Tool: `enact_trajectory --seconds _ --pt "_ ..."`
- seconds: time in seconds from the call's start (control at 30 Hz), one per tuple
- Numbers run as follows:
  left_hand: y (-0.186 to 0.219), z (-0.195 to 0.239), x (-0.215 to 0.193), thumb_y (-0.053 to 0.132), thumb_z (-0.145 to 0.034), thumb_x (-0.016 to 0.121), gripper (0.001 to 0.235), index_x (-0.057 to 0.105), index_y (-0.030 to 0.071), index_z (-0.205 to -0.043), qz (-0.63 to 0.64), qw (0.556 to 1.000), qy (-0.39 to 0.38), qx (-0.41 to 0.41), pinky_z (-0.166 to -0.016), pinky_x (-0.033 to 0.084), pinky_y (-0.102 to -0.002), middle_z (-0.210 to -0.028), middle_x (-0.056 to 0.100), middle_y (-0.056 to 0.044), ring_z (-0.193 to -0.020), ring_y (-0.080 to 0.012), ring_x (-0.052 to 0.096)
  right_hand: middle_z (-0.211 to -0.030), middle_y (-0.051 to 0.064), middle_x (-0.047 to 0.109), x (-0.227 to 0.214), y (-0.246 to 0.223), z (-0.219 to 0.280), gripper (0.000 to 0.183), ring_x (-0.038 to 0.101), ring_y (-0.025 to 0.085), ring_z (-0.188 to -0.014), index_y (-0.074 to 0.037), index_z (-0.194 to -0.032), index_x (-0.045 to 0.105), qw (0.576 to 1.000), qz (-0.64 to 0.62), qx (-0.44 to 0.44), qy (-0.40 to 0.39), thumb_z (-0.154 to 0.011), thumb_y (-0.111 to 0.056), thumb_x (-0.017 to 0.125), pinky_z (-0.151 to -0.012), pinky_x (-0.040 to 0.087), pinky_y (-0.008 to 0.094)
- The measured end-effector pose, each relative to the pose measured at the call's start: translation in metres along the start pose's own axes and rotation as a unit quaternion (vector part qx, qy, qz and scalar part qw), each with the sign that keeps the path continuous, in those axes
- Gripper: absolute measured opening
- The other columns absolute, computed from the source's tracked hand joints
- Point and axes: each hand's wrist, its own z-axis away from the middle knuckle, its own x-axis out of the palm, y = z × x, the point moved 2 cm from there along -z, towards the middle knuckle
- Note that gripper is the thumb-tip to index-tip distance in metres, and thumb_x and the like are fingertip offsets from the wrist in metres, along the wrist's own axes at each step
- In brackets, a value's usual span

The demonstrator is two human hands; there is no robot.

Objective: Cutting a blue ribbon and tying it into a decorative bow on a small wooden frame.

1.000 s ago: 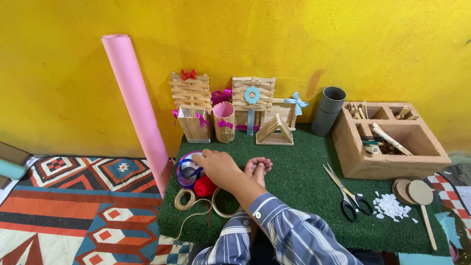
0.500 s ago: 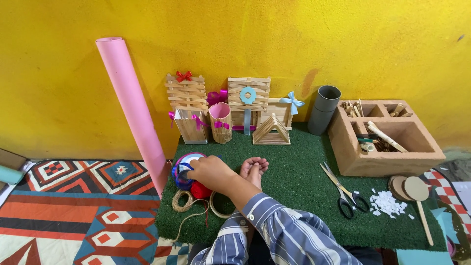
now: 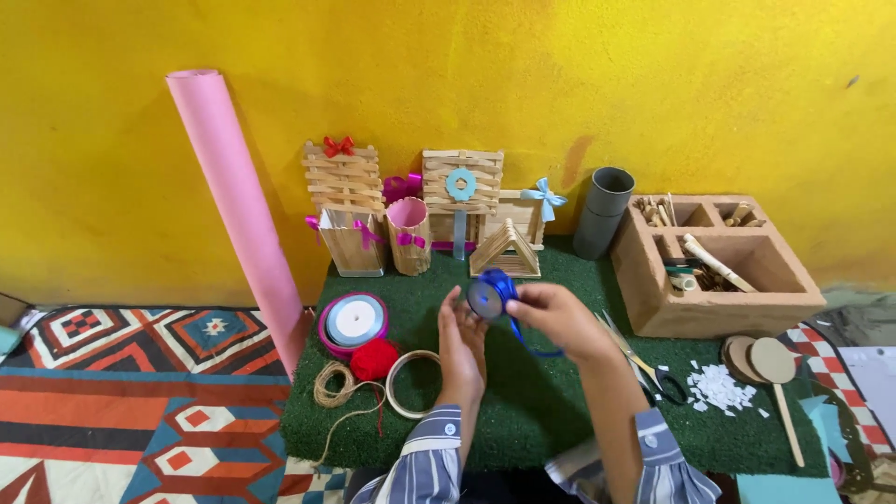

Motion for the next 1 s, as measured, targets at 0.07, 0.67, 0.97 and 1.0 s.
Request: enact_trajectory --seconds 0.07,0.67,0.97,1.0 --pt "0.003 0.008 0.009 0.042 -0.100 0.057 0.057 0.045 0.012 -0.147 -0.075 0.995 -0.054 0.035 -0.098 0.052 -0.033 -0.123 0.065 -0.012 -0.113 -0.0190 0.064 -0.084 0.009 0.075 -0.007 0.015 0.008 0.019 0.064 0.018 -0.072 -0.001 -0.105 0.082 1.000 0.000 0.014 -0.015 -0.087 -0.004 0.076 -0.069 0.054 0.031" --pt "0.005 0.012 0.016 0.006 -0.086 0.076 0.011 0.077 0.008 -0.096 -0.412 0.886 -0.142 0.159 -0.086 0.048 -0.028 -0.085 0.063 -0.005 -0.085 -0.0159 0.061 -0.073 0.008 0.068 -0.045 0.028 0.062 0.013 0.066 0.016 -0.067 -0.001 -0.105 0.075 0.999 -0.032 0.029 0.026 -0.096 -0.007 0.067 -0.063 0.059 0.030" --pt "-0.001 0.014 0.012 0.012 -0.092 0.077 0.009 0.074 0.005 -0.086 -0.402 0.888 -0.166 0.148 -0.083 0.047 -0.030 -0.079 0.062 -0.007 -0.080 -0.0156 0.059 -0.089 0.003 0.076 -0.071 0.013 0.078 0.013 0.071 0.018 -0.084 -0.017 -0.104 0.079 0.957 0.242 -0.026 0.159 -0.096 -0.022 0.070 -0.080 0.057 0.035" --pt "0.003 0.015 0.014 0.011 -0.094 0.074 0.011 0.073 0.004 -0.086 -0.400 0.890 -0.156 0.154 -0.084 0.047 -0.032 -0.080 0.063 -0.008 -0.081 -0.0161 0.060 -0.103 0.001 0.076 -0.076 0.006 0.083 0.016 0.074 0.023 -0.096 -0.021 -0.108 0.078 0.913 0.363 -0.042 0.182 -0.096 -0.026 0.069 -0.087 0.057 0.037"
